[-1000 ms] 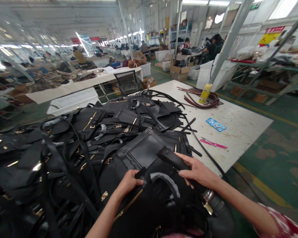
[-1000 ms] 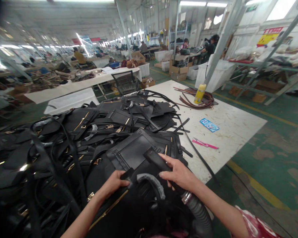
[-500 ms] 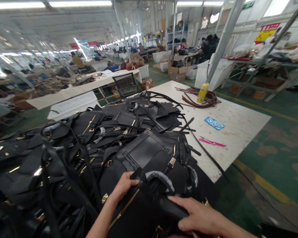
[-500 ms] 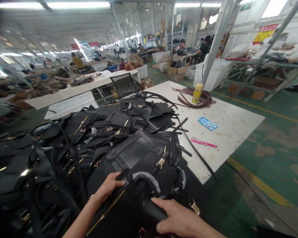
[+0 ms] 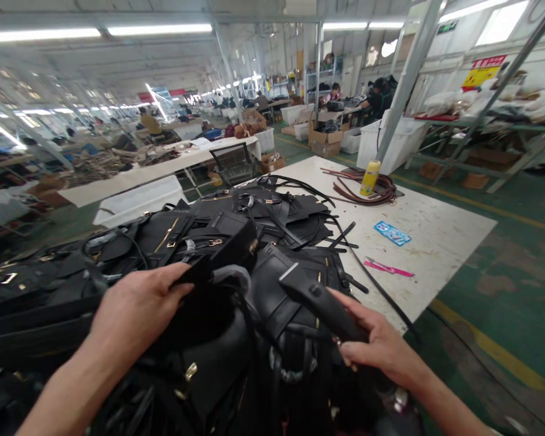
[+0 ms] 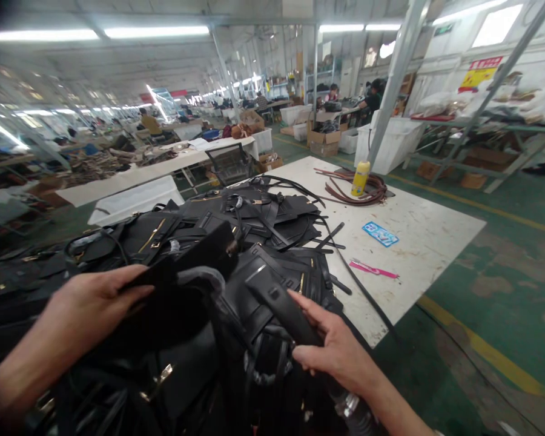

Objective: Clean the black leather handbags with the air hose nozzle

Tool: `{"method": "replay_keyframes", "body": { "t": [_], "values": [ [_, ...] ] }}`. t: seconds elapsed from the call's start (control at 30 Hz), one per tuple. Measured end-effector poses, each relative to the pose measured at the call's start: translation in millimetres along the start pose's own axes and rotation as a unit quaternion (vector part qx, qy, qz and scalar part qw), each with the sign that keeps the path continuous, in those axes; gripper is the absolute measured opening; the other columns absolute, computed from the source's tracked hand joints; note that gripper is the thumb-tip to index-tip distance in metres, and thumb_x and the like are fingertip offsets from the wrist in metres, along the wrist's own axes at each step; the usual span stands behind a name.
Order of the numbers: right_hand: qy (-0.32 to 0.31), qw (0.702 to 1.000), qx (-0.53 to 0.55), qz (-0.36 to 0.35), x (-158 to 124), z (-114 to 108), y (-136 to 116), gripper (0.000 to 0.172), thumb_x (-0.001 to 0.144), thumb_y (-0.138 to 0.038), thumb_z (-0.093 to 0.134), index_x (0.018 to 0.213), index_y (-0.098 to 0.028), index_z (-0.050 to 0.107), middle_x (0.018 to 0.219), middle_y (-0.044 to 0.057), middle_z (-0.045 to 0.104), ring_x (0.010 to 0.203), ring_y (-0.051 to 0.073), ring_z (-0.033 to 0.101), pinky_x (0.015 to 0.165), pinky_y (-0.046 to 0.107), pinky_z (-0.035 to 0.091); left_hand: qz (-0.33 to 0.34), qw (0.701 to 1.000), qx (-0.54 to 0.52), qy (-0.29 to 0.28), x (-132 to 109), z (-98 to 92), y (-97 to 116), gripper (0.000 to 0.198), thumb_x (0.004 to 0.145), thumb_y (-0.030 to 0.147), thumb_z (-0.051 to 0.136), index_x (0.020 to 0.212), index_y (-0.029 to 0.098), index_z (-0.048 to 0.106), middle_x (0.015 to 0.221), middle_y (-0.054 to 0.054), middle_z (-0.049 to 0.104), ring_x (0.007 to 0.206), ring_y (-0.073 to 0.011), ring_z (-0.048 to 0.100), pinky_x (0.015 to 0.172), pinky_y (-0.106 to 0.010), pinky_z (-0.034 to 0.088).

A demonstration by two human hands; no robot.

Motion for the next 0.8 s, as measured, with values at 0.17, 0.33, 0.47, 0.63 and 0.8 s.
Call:
{"method": "replay_keyframes", "body": {
  "t": [0.17, 0.33, 0.47, 0.63, 0.8],
  "values": [
    [0.092, 0.995, -0.022, -0.018, -20, -34, -3, 0.071, 0.071, -0.022, 0.058, 0.134, -0.028, 0.025, 0.097, 0.002, 0.061, 0.052, 0.012, 0.054, 0.051, 0.024, 0.048, 0.205, 0.962, 0.163, 0.073, -22, 3.2, 41, 0.029, 0.077, 0.019, 0.034, 0.093, 0.022, 0.059, 0.076, -0.002, 0.062, 0.069, -0.0178, 0.055, 0.059, -0.028, 0.04],
    [0.168, 0.976, -0.138, -0.012, -33, -45, 14, 0.07, 0.071, -0.03, 0.057, 0.134, -0.019, 0.029, 0.105, 0.006, 0.061, 0.075, 0.023, 0.061, 0.073, 0.034, 0.05, 0.153, 0.975, 0.105, -0.121, -94, 158.1, 68, 0.043, 0.07, 0.0, 0.04, 0.106, 0.019, 0.056, 0.084, -0.004, 0.064, 0.075, -0.0174, 0.056, 0.065, -0.029, 0.044],
    [0.15, 0.971, -0.186, 0.028, -37, -43, 28, 0.069, 0.071, -0.029, 0.054, 0.134, -0.02, 0.028, 0.098, 0.006, 0.064, 0.071, 0.023, 0.061, 0.064, 0.032, 0.051, 0.106, 0.991, 0.033, -0.078, -138, 223.6, 61, 0.047, 0.071, 0.004, 0.044, 0.112, 0.025, 0.052, 0.116, -0.005, 0.055, 0.093, -0.0207, 0.052, 0.078, -0.036, 0.042],
    [0.032, 0.978, -0.18, 0.104, -26, -26, 47, 0.073, 0.07, -0.022, 0.053, 0.136, -0.023, 0.022, 0.068, -0.002, 0.063, 0.051, 0.015, 0.054, 0.045, 0.022, 0.045, 0.11, 0.992, -0.055, 0.022, -154, 227.3, 43, 0.034, 0.076, 0.01, 0.045, 0.106, 0.022, 0.056, 0.109, -0.007, 0.057, 0.099, -0.0211, 0.048, 0.084, -0.04, 0.039],
    [-0.062, 0.974, -0.15, 0.161, 11, -1, 64, 0.069, 0.068, -0.016, 0.053, 0.133, -0.023, 0.029, 0.056, -0.006, 0.055, 0.04, 0.008, 0.046, 0.037, 0.016, 0.039, 0.113, 0.989, -0.087, 0.036, -159, 234.8, 39, 0.032, 0.077, 0.007, 0.044, 0.103, 0.022, 0.057, 0.089, -0.006, 0.057, 0.086, -0.0178, 0.05, 0.079, -0.038, 0.041]
  ]
}}
Point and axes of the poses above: each hand's wrist, its own x-axis towards the middle knuckle, its own z-axis out of the palm, y = z × x, the point moved 1 cm from there along x, towards the middle knuckle
